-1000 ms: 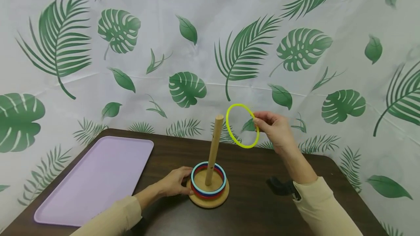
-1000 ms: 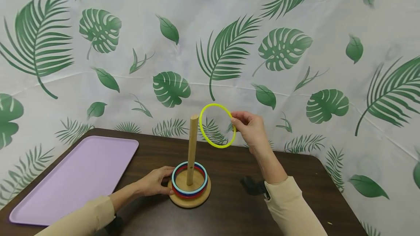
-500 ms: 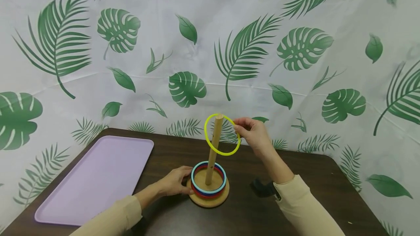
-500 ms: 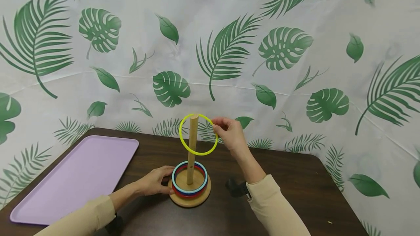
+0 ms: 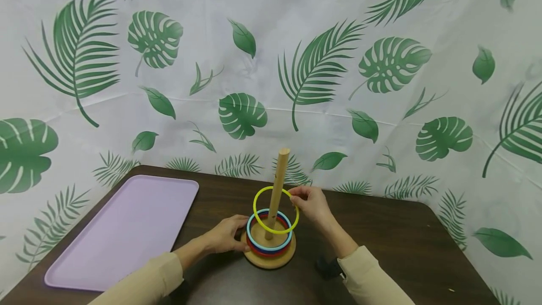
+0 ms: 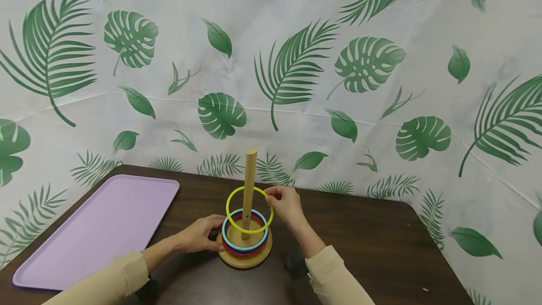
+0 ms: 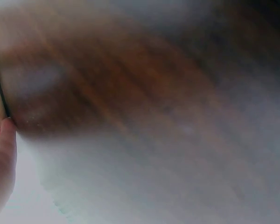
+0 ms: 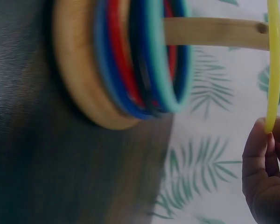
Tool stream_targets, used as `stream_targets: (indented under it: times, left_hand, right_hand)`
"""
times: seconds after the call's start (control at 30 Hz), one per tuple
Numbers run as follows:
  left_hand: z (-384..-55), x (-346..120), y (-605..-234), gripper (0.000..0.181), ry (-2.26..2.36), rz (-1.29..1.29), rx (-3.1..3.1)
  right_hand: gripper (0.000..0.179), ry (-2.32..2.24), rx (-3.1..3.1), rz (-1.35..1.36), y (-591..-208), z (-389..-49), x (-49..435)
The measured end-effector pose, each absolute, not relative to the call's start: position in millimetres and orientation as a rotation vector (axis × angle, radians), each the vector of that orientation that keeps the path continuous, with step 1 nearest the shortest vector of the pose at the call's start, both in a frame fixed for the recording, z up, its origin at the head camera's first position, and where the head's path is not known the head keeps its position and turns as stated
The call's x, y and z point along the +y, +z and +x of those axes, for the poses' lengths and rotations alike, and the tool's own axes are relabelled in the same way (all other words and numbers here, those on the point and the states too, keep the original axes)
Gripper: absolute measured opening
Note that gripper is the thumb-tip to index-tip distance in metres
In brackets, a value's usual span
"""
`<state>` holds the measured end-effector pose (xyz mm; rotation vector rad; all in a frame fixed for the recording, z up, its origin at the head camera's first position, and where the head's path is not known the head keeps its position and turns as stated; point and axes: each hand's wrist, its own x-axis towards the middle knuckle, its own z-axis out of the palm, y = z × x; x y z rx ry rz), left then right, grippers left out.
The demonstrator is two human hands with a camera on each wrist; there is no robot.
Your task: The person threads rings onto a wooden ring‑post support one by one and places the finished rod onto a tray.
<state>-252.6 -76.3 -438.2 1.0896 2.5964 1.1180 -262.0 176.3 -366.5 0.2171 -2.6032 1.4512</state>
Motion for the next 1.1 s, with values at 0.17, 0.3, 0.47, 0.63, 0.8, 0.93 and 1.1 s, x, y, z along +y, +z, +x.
stream_targets:
  times: [0.17,0.3,0.47,0.63,0.8,0.93,1.1]
  left_hand:
    - [-251,-77,-436,0.064,1.116,1.104,2.593]
    - [-252,-77,-437,0.063,1.101,1.124,2.599]
    - [-253,-77,-438,0.062,1.086,1.140,2.615]
    - [-253,-76,-438,0.063,1.088,1.135,2.627]
    - [-255,-76,-438,0.061,1.081,1.151,2.641]
    - [-255,-76,-439,0.058,1.068,1.182,2.654]
    - [-254,-76,-440,0.058,1.036,1.191,2.671]
  right_hand:
    - [0.009,1.378,-2.647,0.216,-381,-262,173]
    - [0.009,1.374,-2.665,0.218,-387,-260,170]
    - [0.009,1.407,-2.678,0.196,-391,-258,166]
    - [0.008,1.396,-2.685,0.172,-394,-259,164]
    - [0.008,1.405,-2.686,0.162,-397,-260,163]
    - [0.008,1.399,-2.687,0.161,-399,-262,164]
    - [0.007,1.380,-2.691,0.156,-402,-262,163]
